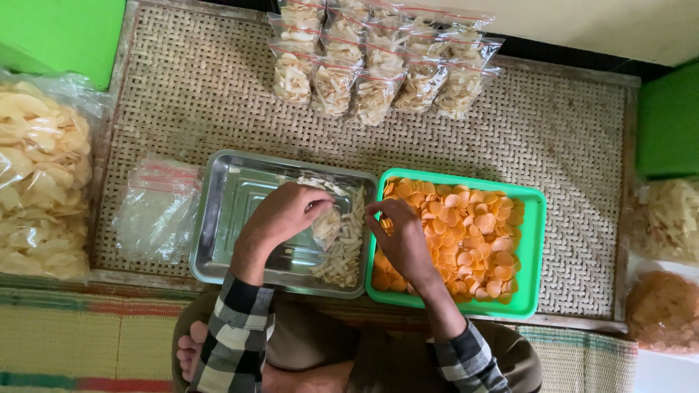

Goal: The person sits on a mat and packs dried fruit slices from a green tray into small plastic bags. They fill each bag by hand, seal it, and place it with other completed bags. The person repeats this process for multiple bags.

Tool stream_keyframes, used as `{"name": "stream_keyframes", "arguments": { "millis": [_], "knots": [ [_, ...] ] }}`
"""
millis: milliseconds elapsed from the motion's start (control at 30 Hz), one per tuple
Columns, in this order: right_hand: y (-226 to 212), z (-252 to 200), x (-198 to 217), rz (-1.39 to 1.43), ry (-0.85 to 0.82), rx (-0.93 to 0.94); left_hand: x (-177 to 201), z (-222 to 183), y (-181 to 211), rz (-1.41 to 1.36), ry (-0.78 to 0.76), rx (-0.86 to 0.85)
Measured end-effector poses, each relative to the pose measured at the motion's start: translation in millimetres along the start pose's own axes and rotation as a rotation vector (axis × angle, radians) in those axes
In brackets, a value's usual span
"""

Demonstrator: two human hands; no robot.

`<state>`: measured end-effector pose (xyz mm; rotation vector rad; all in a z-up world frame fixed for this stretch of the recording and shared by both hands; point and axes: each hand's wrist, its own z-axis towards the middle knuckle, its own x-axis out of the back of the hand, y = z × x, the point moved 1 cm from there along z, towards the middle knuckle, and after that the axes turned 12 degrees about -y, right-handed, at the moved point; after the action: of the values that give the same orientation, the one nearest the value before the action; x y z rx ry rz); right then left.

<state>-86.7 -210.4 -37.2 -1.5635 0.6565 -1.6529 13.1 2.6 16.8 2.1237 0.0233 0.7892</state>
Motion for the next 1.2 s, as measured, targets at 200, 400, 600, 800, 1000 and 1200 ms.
{"name": "stream_keyframes", "arguments": {
  "millis": [200, 400, 600, 800, 1000, 1200],
  "knots": [
    [37.3, -29.0, -78.9, -0.466, -0.329, 0.118, 4.8, 1.4, -0.8, 0.034, 0.05, -0.02],
    [23.8, -33.1, -105.9, -0.792, -0.254, 0.196, 2.9, -0.3, -3.4, 0.046, 0.029, -0.017],
    [31.0, -32.0, -100.1, -0.632, -0.334, 0.182, 1.9, 0.2, -4.5, 0.062, 0.044, -0.004],
    [55.5, -32.0, -93.9, -0.572, -0.344, 0.18, -3.0, 0.0, -10.6, 0.035, 0.055, -0.008],
    [3.2, -20.5, -40.6, 0.173, -0.34, -0.169, -3.9, -0.7, -3.6, 0.01, 0.041, 0.006],
    [8.5, -19.9, -32.7, 0.938, -0.155, -0.466, -7.6, -2.5, 4.2, -0.005, 0.03, -0.011]
  ]
}}
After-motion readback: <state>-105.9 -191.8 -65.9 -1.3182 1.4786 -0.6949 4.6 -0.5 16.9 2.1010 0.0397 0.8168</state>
